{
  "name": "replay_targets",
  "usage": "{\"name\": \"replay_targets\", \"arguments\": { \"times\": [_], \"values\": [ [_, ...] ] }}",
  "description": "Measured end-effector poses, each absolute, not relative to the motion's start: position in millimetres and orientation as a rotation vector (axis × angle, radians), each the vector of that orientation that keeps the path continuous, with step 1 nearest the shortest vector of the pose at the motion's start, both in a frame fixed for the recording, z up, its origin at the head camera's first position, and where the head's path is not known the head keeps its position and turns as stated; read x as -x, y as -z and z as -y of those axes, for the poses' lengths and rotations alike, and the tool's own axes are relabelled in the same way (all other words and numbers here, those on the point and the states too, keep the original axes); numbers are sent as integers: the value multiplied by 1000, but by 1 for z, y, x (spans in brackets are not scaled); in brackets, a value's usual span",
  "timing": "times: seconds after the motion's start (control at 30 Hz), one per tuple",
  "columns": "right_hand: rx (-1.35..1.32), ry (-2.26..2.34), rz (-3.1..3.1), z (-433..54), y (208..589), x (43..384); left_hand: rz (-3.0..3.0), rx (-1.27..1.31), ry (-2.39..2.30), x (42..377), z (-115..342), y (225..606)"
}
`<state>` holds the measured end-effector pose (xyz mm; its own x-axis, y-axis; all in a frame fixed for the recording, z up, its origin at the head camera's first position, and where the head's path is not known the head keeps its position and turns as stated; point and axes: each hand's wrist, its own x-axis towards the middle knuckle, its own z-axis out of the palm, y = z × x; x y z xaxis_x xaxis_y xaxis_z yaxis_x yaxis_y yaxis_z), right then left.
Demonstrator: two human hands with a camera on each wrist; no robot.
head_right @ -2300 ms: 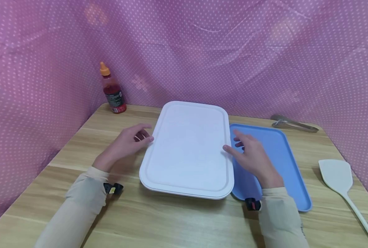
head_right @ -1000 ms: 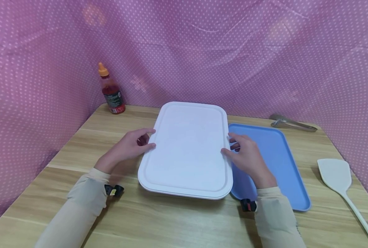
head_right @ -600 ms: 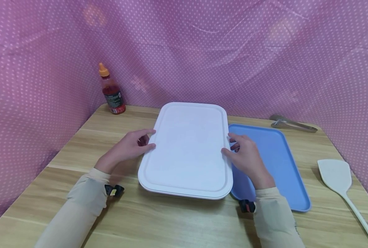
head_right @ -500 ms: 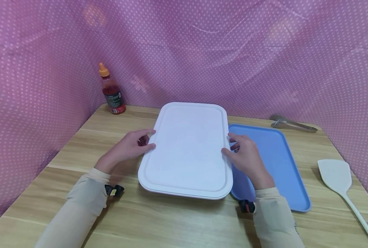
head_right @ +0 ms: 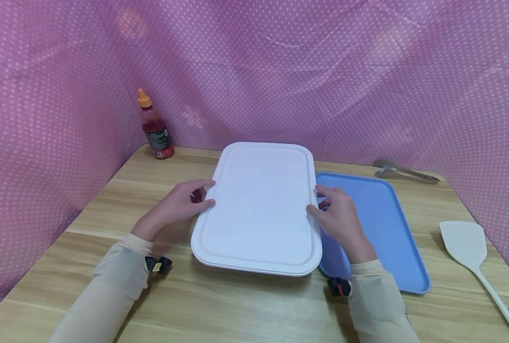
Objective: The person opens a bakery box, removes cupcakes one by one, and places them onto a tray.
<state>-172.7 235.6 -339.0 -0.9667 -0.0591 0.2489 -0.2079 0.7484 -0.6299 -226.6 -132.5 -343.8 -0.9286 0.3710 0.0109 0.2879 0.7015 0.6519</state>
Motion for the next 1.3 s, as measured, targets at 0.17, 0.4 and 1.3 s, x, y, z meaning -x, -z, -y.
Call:
{"name": "replay_targets", "arguments": {
  "times": [0.17,0.4,1.3],
  "values": [
    [-194,-1014,2727,-235,338,173,-2798,-558,-1045,227,132,344],
    [-188,-1016,2703,-233,338,174,-2824,-577,-1059,228,132,346],
    [-166,-1044,2643,-223,325,169,-2817,-474,-1095,224,136,331]
  ]
}}
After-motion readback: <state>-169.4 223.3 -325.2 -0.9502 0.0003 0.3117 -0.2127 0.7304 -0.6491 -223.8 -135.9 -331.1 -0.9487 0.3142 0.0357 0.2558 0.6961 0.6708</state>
